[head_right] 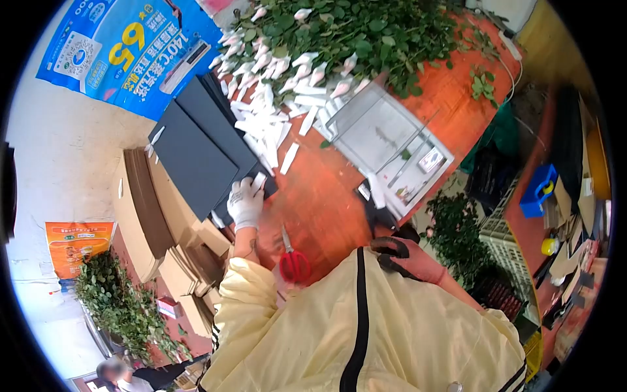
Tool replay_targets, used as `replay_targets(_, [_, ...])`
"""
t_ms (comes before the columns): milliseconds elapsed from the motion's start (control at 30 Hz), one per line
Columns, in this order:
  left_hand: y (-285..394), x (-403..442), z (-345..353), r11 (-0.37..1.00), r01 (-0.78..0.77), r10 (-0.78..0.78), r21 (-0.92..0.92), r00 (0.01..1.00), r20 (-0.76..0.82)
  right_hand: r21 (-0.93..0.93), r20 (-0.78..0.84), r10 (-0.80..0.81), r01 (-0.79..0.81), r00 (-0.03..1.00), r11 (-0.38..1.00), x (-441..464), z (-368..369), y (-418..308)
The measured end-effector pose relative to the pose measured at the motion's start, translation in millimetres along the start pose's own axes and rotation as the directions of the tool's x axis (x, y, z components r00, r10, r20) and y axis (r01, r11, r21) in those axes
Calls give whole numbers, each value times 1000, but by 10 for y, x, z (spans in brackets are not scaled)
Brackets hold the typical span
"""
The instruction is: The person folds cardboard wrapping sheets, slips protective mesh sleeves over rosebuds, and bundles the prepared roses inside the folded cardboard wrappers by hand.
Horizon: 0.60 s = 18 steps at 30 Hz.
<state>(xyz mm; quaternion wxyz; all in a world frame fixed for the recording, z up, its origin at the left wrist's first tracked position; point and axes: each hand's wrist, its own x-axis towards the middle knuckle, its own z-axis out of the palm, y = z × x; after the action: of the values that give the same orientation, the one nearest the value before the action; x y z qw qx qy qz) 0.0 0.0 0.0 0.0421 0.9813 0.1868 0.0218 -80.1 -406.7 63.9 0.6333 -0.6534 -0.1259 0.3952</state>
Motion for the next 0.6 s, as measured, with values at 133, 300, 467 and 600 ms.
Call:
replay_targets(133, [159, -157, -227, 998, -51, 53, 22, 996, -72, 63, -64, 122, -118, 990, 991, -140, -404, -111])
replay_targets(300, [1110, -66, 11, 984, -168, 163, -53, 982, -90, 174, 177, 32, -64, 984, 983, 28, -1314, -416])
replay_targets(467, [1491, 232, 308, 977, 172, -168, -123, 985, 41, -111, 331, 9, 30, 943, 993, 218, -2001, -309])
replay_targets(600, [1554, 62, 214, 951, 264, -259, -163, 965, 49, -242, 471, 93, 27, 877, 970, 359, -2208, -627])
